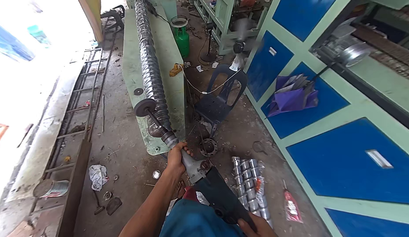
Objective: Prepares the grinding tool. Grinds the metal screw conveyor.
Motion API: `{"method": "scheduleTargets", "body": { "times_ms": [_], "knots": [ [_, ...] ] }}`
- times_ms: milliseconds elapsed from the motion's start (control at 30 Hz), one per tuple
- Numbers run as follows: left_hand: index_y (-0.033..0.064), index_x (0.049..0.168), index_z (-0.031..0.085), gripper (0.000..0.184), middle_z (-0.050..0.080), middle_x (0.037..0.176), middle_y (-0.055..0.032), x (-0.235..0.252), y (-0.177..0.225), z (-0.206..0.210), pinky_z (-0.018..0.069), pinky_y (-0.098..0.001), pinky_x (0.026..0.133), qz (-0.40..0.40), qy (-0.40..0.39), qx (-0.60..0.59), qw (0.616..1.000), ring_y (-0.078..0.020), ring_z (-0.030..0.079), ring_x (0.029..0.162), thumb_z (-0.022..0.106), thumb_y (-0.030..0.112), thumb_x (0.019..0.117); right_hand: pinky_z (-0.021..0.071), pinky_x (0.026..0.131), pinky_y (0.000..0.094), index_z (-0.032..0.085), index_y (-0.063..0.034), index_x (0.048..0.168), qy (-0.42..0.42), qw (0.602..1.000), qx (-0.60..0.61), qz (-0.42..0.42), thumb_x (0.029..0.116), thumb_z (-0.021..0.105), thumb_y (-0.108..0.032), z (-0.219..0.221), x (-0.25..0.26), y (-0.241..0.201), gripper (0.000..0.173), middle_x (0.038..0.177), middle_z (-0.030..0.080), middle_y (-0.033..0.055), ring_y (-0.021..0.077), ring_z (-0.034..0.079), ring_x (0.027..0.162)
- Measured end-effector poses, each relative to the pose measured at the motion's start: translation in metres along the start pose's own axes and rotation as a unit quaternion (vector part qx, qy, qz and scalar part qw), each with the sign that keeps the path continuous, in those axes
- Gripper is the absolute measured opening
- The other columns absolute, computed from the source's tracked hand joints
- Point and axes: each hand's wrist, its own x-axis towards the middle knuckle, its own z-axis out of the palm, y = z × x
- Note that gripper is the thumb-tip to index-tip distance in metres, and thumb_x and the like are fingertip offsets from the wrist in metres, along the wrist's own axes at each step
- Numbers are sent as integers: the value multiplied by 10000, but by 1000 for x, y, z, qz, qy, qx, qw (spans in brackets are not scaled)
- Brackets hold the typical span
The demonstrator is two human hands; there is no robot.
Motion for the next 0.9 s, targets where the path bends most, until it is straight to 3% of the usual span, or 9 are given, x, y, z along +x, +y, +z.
{"method": "scheduleTargets", "body": {
  "times_ms": [267,400,500,667,900],
  "knots": [
    [59,937,525,48,519,632,-42,11,-9,23,563,-342,520,-9,-13,27,1000,-163,557,502,567,58,959,536,525,366,645,-25,1068,14,998,55,-2,1046,517,-505,3,4,21,497,662,598,27,140,577,523],
    [55,953,531,53,523,652,-41,20,-19,38,567,-343,515,-13,-9,56,998,-164,561,507,583,55,953,536,501,336,631,-29,1037,26,995,96,25,1061,496,-422,3,5,22,416,645,590,2,121,577,507],
    [42,954,551,42,539,661,-52,26,-26,46,566,-340,513,-18,2,73,997,-168,566,510,589,58,956,541,488,349,628,-32,1037,24,992,116,39,1066,483,-442,0,8,28,436,644,599,20,140,582,493],
    [42,952,544,57,537,655,-53,27,-28,49,569,-338,509,-23,13,75,997,-169,564,501,600,51,949,544,470,353,622,-46,1006,16,992,124,35,1063,472,-497,-2,10,35,479,630,604,24,152,587,478],
    [39,962,546,54,537,662,-56,15,-16,40,572,-344,514,-16,9,57,998,-169,565,505,598,45,949,538,476,335,623,-33,1052,7,993,111,33,1063,495,-439,-3,5,20,426,644,607,12,132,583,487]
  ]
}}
